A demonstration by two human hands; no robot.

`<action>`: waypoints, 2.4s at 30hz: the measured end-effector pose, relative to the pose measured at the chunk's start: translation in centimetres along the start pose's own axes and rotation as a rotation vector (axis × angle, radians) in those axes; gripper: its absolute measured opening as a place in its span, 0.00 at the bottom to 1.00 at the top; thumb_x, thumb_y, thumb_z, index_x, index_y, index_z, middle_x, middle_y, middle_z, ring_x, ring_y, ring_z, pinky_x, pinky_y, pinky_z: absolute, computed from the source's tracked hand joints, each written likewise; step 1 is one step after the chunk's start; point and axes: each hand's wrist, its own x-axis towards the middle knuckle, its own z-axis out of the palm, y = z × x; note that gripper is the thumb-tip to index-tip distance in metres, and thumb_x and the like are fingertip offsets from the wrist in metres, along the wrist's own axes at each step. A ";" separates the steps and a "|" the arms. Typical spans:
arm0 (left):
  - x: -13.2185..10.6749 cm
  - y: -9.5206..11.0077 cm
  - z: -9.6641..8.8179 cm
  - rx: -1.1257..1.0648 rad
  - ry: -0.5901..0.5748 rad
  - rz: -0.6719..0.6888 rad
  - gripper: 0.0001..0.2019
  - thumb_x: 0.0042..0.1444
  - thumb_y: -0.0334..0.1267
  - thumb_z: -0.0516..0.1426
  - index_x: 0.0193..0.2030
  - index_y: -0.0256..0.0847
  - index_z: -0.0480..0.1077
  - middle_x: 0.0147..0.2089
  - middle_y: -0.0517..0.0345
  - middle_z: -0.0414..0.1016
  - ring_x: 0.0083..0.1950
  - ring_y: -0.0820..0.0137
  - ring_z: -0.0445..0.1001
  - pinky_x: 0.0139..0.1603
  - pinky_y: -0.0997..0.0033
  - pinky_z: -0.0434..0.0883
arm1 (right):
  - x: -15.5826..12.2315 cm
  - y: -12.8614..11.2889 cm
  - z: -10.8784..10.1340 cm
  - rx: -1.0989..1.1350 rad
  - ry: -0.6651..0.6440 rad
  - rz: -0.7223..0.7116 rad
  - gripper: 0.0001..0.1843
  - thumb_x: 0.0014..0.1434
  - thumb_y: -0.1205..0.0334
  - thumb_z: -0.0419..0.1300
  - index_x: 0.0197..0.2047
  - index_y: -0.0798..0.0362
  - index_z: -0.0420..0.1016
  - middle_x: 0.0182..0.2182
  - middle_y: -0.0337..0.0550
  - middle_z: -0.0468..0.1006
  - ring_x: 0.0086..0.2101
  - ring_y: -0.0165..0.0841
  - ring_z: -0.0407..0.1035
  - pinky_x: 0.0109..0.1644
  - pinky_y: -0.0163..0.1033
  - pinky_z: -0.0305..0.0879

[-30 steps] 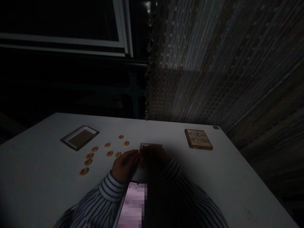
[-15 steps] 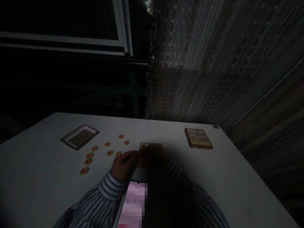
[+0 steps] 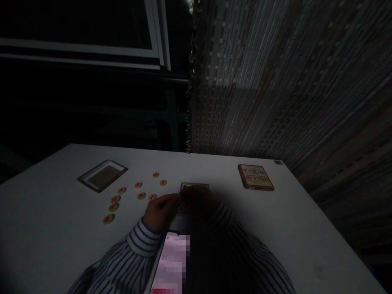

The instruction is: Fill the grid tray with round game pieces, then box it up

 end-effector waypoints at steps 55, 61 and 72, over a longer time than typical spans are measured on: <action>0.1 0.2 -0.2 -0.253 0.025 -0.165 0.14 0.39 0.43 0.58 0.30 0.34 0.70 0.27 0.53 0.76 0.31 0.68 0.73 0.33 0.72 0.69 | -0.2 -0.1 0.3 0.184 0.086 0.120 0.10 0.51 0.62 0.53 0.36 0.52 0.71 0.33 0.42 0.76 0.32 0.30 0.70 0.35 0.35 0.67; 0.2 0.0 -0.3 -0.271 0.001 -0.163 0.12 0.40 0.41 0.58 0.30 0.35 0.70 0.28 0.54 0.76 0.31 0.70 0.73 0.33 0.74 0.69 | -0.1 -0.3 0.2 0.121 0.088 0.127 0.09 0.52 0.63 0.52 0.33 0.52 0.72 0.31 0.40 0.76 0.31 0.30 0.70 0.33 0.34 0.67; 0.1 -0.1 -0.1 -0.262 -0.016 -0.164 0.13 0.38 0.42 0.58 0.30 0.35 0.70 0.30 0.53 0.76 0.32 0.68 0.73 0.34 0.72 0.69 | -0.1 -0.5 -0.1 0.099 0.075 0.097 0.09 0.53 0.62 0.51 0.32 0.52 0.72 0.28 0.40 0.76 0.29 0.29 0.69 0.32 0.33 0.65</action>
